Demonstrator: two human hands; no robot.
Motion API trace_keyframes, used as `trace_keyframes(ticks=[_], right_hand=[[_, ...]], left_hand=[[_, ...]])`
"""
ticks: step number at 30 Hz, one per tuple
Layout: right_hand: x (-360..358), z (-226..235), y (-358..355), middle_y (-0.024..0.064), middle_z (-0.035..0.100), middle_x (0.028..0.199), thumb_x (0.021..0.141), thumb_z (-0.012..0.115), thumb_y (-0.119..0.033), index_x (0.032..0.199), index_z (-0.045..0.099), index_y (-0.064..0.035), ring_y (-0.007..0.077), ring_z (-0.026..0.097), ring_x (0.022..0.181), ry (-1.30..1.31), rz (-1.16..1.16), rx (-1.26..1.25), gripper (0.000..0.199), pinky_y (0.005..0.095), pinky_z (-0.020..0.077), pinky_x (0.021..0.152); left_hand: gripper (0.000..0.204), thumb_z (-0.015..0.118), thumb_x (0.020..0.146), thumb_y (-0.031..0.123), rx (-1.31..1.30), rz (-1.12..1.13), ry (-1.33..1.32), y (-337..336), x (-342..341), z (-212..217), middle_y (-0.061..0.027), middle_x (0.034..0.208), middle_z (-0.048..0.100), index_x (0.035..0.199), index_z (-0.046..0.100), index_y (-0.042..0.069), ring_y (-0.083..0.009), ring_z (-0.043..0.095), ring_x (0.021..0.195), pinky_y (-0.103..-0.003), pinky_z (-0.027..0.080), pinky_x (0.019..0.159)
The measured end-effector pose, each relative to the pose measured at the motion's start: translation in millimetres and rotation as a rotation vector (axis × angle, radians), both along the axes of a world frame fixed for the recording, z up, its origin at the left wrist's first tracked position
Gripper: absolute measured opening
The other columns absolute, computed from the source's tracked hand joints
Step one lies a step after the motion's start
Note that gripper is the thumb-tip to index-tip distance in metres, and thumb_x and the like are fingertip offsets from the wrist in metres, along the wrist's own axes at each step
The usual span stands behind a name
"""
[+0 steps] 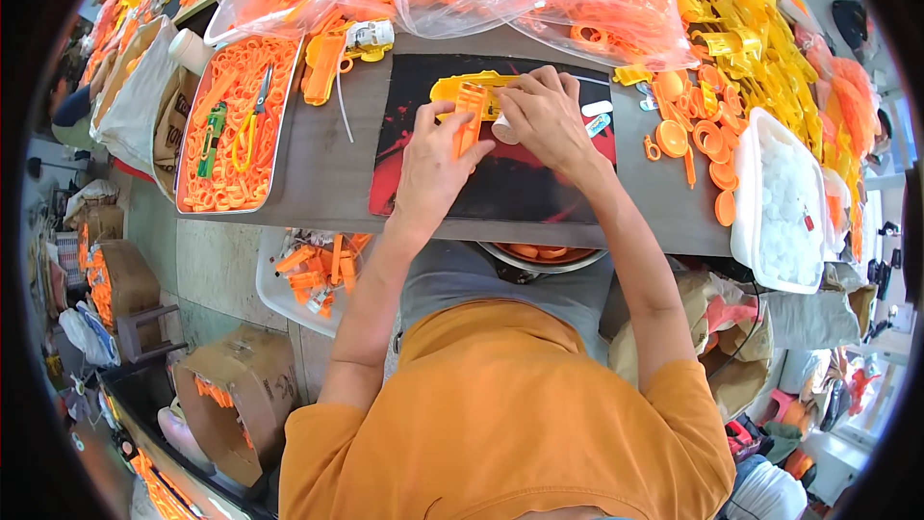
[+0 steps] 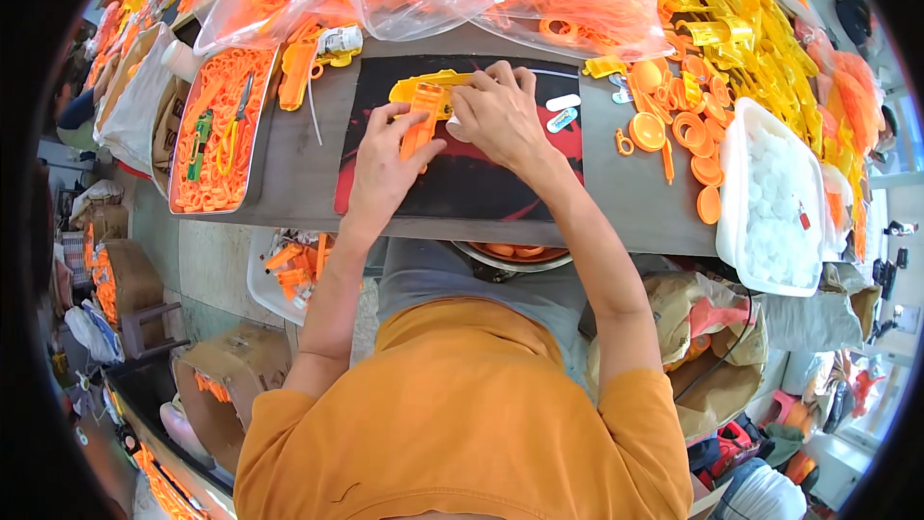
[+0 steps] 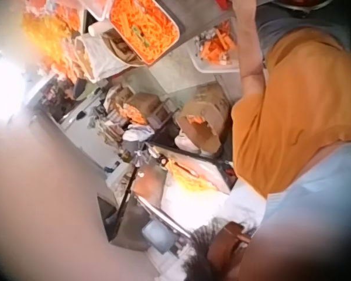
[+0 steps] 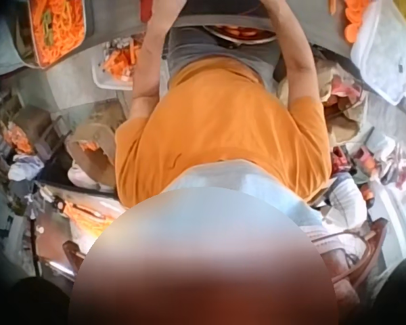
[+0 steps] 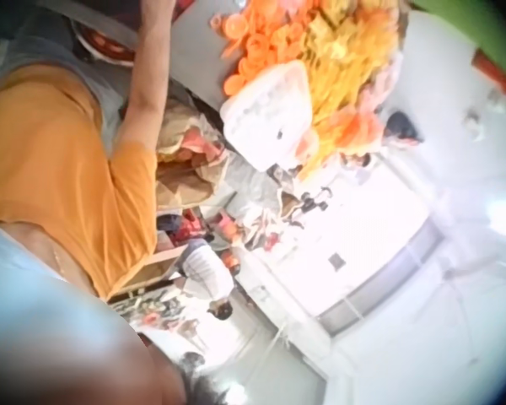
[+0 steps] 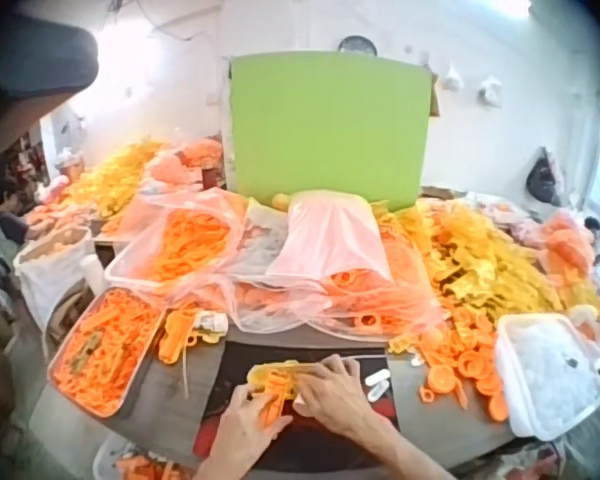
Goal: Assembling plastic toy guns from multiple orange and yellow components on a workbench.
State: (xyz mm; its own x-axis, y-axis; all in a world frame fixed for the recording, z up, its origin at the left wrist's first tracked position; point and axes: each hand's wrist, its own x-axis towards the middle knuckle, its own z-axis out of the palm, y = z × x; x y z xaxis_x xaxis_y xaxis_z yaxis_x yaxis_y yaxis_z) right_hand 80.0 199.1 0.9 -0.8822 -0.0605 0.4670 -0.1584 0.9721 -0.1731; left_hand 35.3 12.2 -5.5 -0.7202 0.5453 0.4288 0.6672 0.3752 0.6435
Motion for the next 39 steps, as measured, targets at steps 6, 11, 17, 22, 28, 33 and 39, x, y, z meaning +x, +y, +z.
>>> trace_keyframes(ticks=[6,11,17,22,28,33,39], right_hand=[[-5.2,3.5,-4.6,0.0059,0.060,0.102,0.090,0.050,-0.020,0.102,0.071,-0.0114,0.0228,0.048,0.102,-0.182,-0.047,0.066,0.025,0.0437,0.0311,0.093],[-2.5,-1.2,-7.4,0.0064,0.057,0.107,0.091,0.052,-0.020,0.099,0.071,-0.0111,0.0227,0.047,0.104,-0.147,-0.079,-0.003,0.022,0.0442,0.0280,0.095],[-13.6,-4.4,-10.7,0.0056,0.055,0.111,0.088,0.060,-0.020,0.098,0.071,-0.0102,0.0226,0.044,0.112,0.121,-0.052,-0.211,0.018,0.0432,0.0230,0.101],[-19.6,-7.1,-7.3,0.0050,0.053,0.117,0.090,0.057,-0.021,0.098,0.072,-0.0096,0.0217,0.042,0.115,-0.104,-0.093,-0.296,0.021,0.0441,0.0219,0.102],[-27.2,-3.0,-2.5,0.0042,0.054,0.116,0.090,0.055,-0.024,0.100,0.073,-0.0112,0.0208,0.042,0.115,-0.011,0.000,-0.242,0.024,0.0443,0.0230,0.102],[-39.0,4.3,1.1,0.0045,0.054,0.117,0.091,0.053,-0.025,0.102,0.073,-0.0124,0.0213,0.042,0.116,-0.259,-0.037,-0.323,0.026,0.0419,0.0230,0.102],[-8.9,-1.7,5.1,0.0059,0.053,0.125,0.095,0.051,-0.026,0.110,0.072,-0.0150,0.0233,0.040,0.121,-0.259,-0.024,-0.333,0.028,0.0414,0.0219,0.104]], left_hand=[[0.035,0.074,0.074,0.010,-0.055,0.079,0.077,-0.3,-0.6,-10.7,-0.0113,0.113,0.058,0.106,0.064,0.003,-0.0324,0.060,0.094,-0.040,0.050,0.082],[0.030,0.073,0.074,0.010,-0.130,0.238,0.353,7.8,7.1,-18.7,-0.0075,0.112,0.058,0.103,0.066,0.007,-0.0289,0.051,0.105,-0.042,0.042,0.092],[0.026,0.072,0.076,0.007,0.004,0.218,0.243,12.1,4.8,-28.0,-0.0065,0.111,0.057,0.101,0.066,0.007,-0.0298,0.048,0.108,-0.043,0.039,0.095],[0.028,0.073,0.074,0.003,0.079,0.184,0.199,15.3,0.9,-32.2,-0.0071,0.110,0.058,0.101,0.066,0.007,-0.0311,0.047,0.108,-0.042,0.041,0.094],[0.029,0.073,0.074,0.003,0.049,0.145,0.170,6.8,-6.3,-30.8,-0.0059,0.110,0.058,0.101,0.066,0.008,-0.0302,0.048,0.107,-0.041,0.041,0.094],[0.027,0.072,0.075,0.004,0.055,0.073,0.166,2.1,-13.4,-29.3,-0.0066,0.110,0.060,0.102,0.067,0.008,-0.0300,0.049,0.107,-0.040,0.041,0.095],[0.025,0.069,0.079,0.005,0.050,-0.032,0.063,-12.9,-29.6,-26.9,-0.0096,0.112,0.062,0.104,0.068,0.006,-0.0299,0.053,0.110,-0.039,0.041,0.099]])
